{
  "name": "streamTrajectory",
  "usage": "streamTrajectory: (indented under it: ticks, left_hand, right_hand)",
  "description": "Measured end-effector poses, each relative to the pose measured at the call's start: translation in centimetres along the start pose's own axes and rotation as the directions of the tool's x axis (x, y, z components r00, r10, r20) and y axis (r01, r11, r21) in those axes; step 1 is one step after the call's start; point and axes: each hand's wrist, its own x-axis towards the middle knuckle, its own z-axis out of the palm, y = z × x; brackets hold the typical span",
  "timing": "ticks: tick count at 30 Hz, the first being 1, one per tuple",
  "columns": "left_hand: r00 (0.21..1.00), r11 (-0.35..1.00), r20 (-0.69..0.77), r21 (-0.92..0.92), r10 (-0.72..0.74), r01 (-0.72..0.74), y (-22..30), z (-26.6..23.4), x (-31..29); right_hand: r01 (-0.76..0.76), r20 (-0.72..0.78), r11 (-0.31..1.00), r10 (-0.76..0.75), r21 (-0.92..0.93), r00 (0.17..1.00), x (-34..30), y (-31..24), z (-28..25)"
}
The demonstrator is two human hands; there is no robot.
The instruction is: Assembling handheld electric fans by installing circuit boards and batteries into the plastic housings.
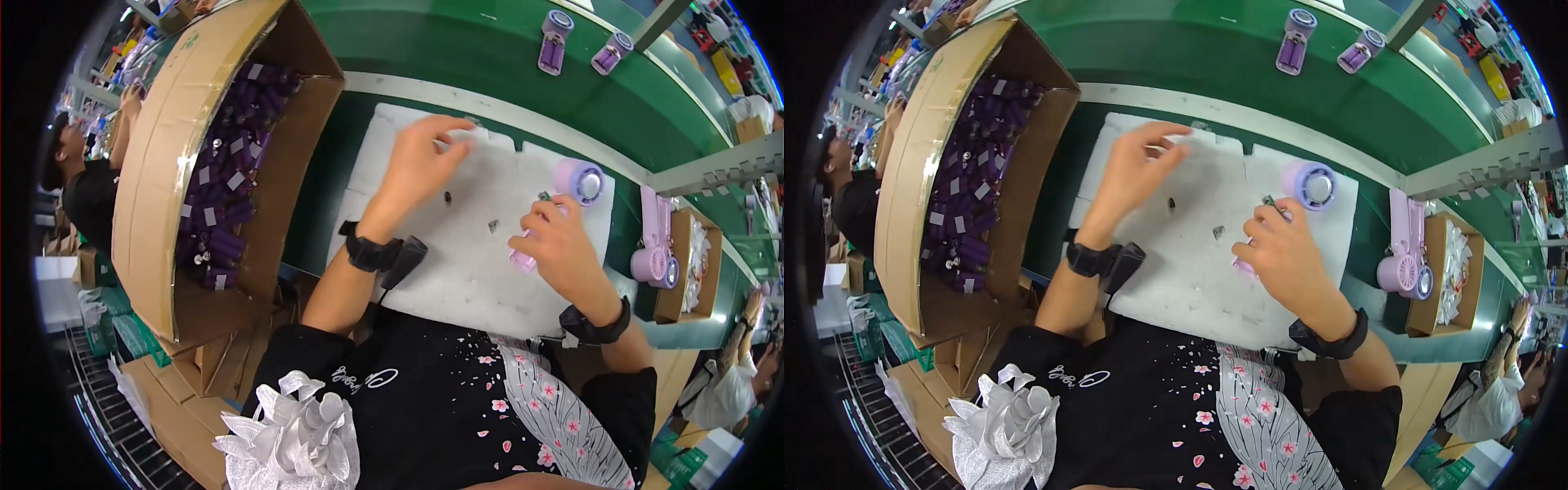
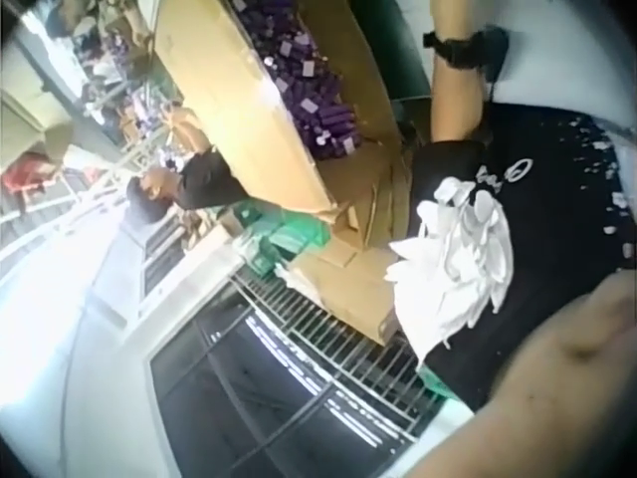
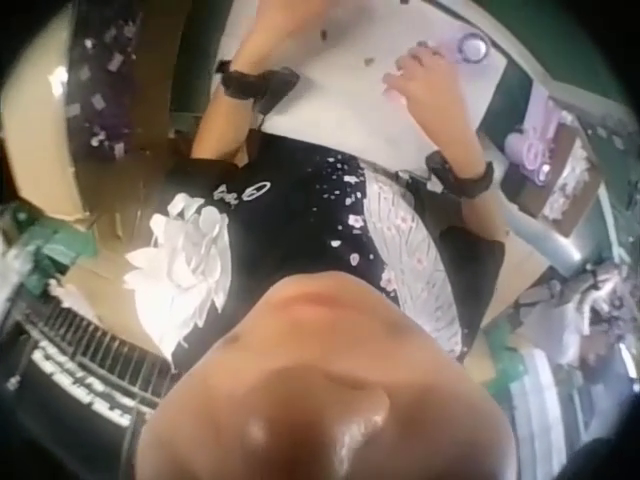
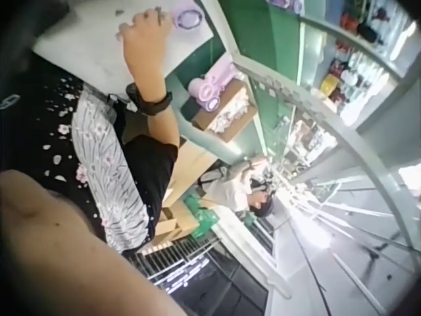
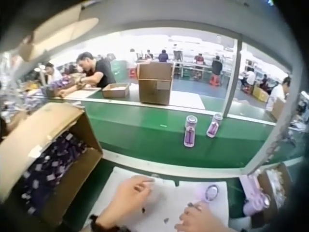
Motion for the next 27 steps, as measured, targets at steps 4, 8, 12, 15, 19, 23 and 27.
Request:
streamTrajectory:
  ticks: [4, 8, 12, 15, 19, 23, 27]
  left_hand:
    - [0.951, 0.915, -0.232, 0.389, 0.206, -0.103, -3.1, -8.0, 1.3]
    - [0.869, 0.547, -0.428, 0.802, 0.247, 0.240, -7.0, -17.7, 4.4]
    - [0.879, 0.306, -0.461, 0.860, 0.122, 0.408, -10.5, -23.1, 6.8]
    - [0.894, 0.203, -0.431, 0.892, 0.120, 0.403, -12.5, -23.7, 7.4]
    - [0.925, 0.139, -0.358, 0.930, 0.125, 0.341, -14.6, -26.5, 7.9]
    - [0.908, 0.381, -0.412, 0.853, 0.075, 0.356, -14.1, -27.5, 7.8]
    - [0.817, 0.459, -0.404, 0.866, 0.412, 0.196, -13.4, -28.7, 6.5]
  right_hand:
    - [0.039, -0.058, 0.997, -0.035, 0.073, 0.998, -0.3, 1.0, 1.6]
    - [0.033, -0.095, 0.966, -0.009, 0.257, 0.995, -0.2, 1.7, 2.5]
    - [0.036, -0.099, 0.930, 0.000, 0.367, 0.995, -0.2, 1.6, 3.1]
    - [0.044, -0.156, 0.887, 0.031, 0.459, 0.987, -0.5, 2.1, 3.6]
    - [0.086, -0.236, 0.841, 0.050, 0.534, 0.970, -0.2, 1.8, 3.9]
    - [0.116, -0.314, 0.834, 0.071, 0.540, 0.947, -0.3, 1.5, 3.7]
    - [0.174, -0.430, 0.838, 0.078, 0.517, 0.899, -0.1, 1.2, 3.1]
